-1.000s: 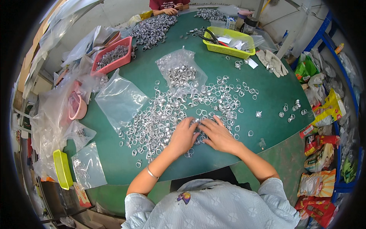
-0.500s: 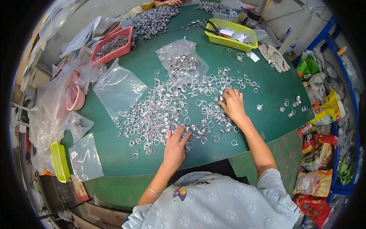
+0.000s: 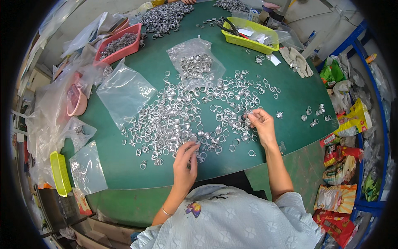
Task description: The person picks up metal rings from a large pile on a table, sorts through them by hand, and places them into a plastic bag.
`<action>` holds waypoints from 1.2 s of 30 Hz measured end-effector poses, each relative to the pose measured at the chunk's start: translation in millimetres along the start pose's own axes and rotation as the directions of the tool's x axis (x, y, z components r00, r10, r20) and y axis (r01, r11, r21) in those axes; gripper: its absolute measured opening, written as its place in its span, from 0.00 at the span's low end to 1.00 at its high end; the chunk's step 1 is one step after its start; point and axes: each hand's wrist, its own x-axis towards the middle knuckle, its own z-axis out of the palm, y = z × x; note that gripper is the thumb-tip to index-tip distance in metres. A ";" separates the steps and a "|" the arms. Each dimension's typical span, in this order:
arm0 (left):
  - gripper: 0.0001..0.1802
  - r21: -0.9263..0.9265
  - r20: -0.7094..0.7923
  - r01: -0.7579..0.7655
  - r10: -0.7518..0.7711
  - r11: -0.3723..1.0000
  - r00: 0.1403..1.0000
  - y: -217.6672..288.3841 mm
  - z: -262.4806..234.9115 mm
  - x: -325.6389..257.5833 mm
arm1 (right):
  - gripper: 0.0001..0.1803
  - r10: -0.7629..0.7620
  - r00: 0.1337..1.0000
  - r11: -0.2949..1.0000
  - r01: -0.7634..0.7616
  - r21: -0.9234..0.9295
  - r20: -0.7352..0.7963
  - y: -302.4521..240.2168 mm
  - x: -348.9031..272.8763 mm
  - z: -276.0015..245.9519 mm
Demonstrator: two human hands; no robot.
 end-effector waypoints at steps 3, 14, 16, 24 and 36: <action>0.15 -0.109 0.045 -0.004 0.009 0.994 0.999 7.6 8.3 -1.7 | 0.10 -0.204 0.977 0.897 0.212 -0.388 0.062 13.2 -0.9 -1.7; 0.14 -0.066 0.071 0.029 -0.024 0.997 0.997 -1.2 5.9 -16.5 | 0.10 -0.278 0.961 0.576 0.156 -0.803 -0.013 -6.1 -7.9 -15.1; 0.13 -0.065 0.091 0.010 -0.004 0.998 0.996 -0.7 10.1 -20.0 | 0.08 -0.133 0.991 0.727 0.099 -0.679 0.002 -5.2 -1.2 -22.6; 0.18 -0.497 0.464 0.441 -0.201 0.747 0.863 5.5 34.0 -20.9 | 0.08 0.138 0.950 0.989 -0.150 0.020 0.281 -13.5 -25.9 -11.6; 0.16 -0.542 0.839 0.800 -0.215 -0.258 0.500 -17.7 65.9 -21.7 | 0.05 -0.174 0.984 0.807 0.164 -0.567 0.038 -41.1 -43.2 7.1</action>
